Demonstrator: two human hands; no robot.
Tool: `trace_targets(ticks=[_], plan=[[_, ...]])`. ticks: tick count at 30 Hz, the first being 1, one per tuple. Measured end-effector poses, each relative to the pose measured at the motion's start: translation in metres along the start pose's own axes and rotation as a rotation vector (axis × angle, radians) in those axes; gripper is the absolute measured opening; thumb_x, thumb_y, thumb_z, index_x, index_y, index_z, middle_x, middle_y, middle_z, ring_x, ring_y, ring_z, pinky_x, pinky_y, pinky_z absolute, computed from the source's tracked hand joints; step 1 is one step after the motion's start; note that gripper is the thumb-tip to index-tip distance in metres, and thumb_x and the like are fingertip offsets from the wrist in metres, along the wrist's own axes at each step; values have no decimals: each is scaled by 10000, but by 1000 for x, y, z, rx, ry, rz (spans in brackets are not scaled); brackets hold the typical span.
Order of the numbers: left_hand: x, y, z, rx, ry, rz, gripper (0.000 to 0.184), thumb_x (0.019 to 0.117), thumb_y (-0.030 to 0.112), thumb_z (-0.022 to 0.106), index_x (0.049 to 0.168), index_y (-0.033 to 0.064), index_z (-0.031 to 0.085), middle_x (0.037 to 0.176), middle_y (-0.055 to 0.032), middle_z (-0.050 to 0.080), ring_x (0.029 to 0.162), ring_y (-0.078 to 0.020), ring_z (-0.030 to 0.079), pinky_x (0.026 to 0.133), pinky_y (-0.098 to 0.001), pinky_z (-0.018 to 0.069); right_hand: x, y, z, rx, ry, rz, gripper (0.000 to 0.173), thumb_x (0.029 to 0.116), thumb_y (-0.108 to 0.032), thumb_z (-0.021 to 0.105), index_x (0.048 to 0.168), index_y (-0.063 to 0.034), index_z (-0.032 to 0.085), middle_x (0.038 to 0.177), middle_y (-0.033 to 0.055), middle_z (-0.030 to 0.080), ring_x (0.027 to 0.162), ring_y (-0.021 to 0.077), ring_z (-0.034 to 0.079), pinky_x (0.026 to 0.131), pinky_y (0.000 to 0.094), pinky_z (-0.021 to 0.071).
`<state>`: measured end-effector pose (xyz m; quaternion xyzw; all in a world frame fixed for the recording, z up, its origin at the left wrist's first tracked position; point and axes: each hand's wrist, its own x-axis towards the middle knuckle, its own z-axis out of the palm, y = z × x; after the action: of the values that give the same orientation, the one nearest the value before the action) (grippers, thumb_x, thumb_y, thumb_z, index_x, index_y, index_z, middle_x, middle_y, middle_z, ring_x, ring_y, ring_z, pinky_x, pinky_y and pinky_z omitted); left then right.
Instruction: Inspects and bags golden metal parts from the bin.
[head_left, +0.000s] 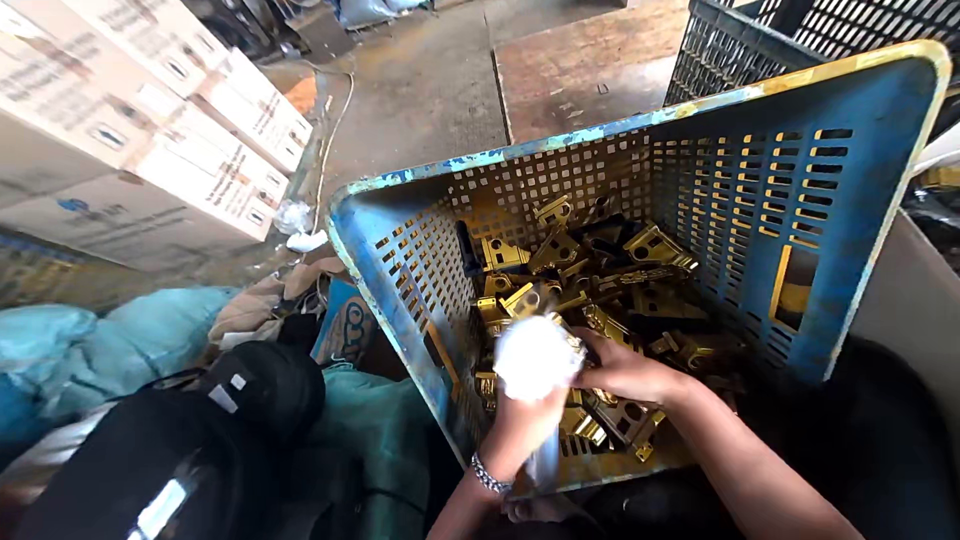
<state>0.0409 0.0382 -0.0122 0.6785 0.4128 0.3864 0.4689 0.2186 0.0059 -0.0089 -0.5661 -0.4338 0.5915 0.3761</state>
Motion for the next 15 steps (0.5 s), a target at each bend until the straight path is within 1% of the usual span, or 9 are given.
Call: trace_targets(ticks=[2, 3, 6, 8, 10, 11, 12, 14, 15], plan=[[7, 8, -4, -143, 122, -228, 422, 853, 51, 775, 1186, -108, 572, 945, -63, 693, 837, -59, 674, 800, -238, 583, -9, 2, -4, 178, 19, -43, 604, 899, -142, 715, 1440, 4, 491, 1348, 124, 605, 1161, 127, 625, 971, 289, 536], [7, 11, -5, -164, 104, -247, 411, 848, 58, 776, 1179, -89, 580, 929, -47, 695, 818, -61, 674, 784, -243, 585, -11, 4, -2, 212, 87, -74, 559, 906, -136, 706, 1410, 12, 514, 1316, 112, 621, 1140, 112, 632, 958, 272, 543], [-8, 16, 1, -158, -143, -46, 422, 828, 66, 806, 1157, -110, 610, 984, -51, 725, 886, -47, 702, 836, -238, 603, -9, 8, 7, 187, 336, -122, 397, 883, -137, 708, 1234, 1, 584, 1086, 39, 653, 952, 47, 643, 833, 223, 552], [-6, 18, -3, -242, -175, 20, 348, 830, 49, 803, 1116, -69, 643, 953, -31, 738, 852, -62, 713, 800, -250, 618, -15, 4, 0, 165, 401, -154, 304, 863, -136, 741, 1123, -41, 615, 985, 2, 661, 866, 41, 652, 775, 231, 568], [1, 21, -17, -403, -136, -52, 286, 888, 38, 700, 1147, -43, 609, 939, -24, 730, 789, -89, 695, 749, -268, 604, -36, 10, -28, 272, 382, -362, 220, 872, -165, 750, 1069, -140, 655, 947, -63, 699, 839, 37, 674, 753, 248, 593], [4, 21, -25, -473, -116, -101, 272, 908, 41, 622, 1170, -23, 585, 972, -25, 734, 796, -96, 694, 759, -276, 597, -46, 15, -47, 398, 351, -524, 169, 907, -247, 731, 1068, -216, 691, 970, -103, 719, 858, 16, 678, 760, 230, 589], [6, 23, -31, -499, -82, -165, 249, 918, 59, 565, 1159, 3, 583, 977, -15, 736, 801, -96, 701, 767, -279, 602, -53, 18, -64, 574, 290, -713, 192, 951, -348, 686, 1105, -238, 723, 1040, -90, 742, 931, 29, 695, 815, 236, 590], [5, 29, -27, -418, -20, -251, 216, 913, 5, 580, 1127, -21, 595, 924, -8, 730, 814, -82, 709, 787, -267, 607, -49, 8, -78, 956, 97, -1057, 421, 950, -424, 620, 1193, -102, 739, 1151, 57, 746, 1000, 151, 728, 865, 282, 597], [3, 29, -21, -346, -23, -241, 291, 886, -16, 667, 1161, -62, 586, 955, -21, 722, 870, -65, 706, 831, -255, 600, -44, 0, -71, 966, 71, -1011, 507, 913, -542, 611, 1202, -145, 735, 1128, 10, 744, 964, 114, 717, 830, 246, 582]])
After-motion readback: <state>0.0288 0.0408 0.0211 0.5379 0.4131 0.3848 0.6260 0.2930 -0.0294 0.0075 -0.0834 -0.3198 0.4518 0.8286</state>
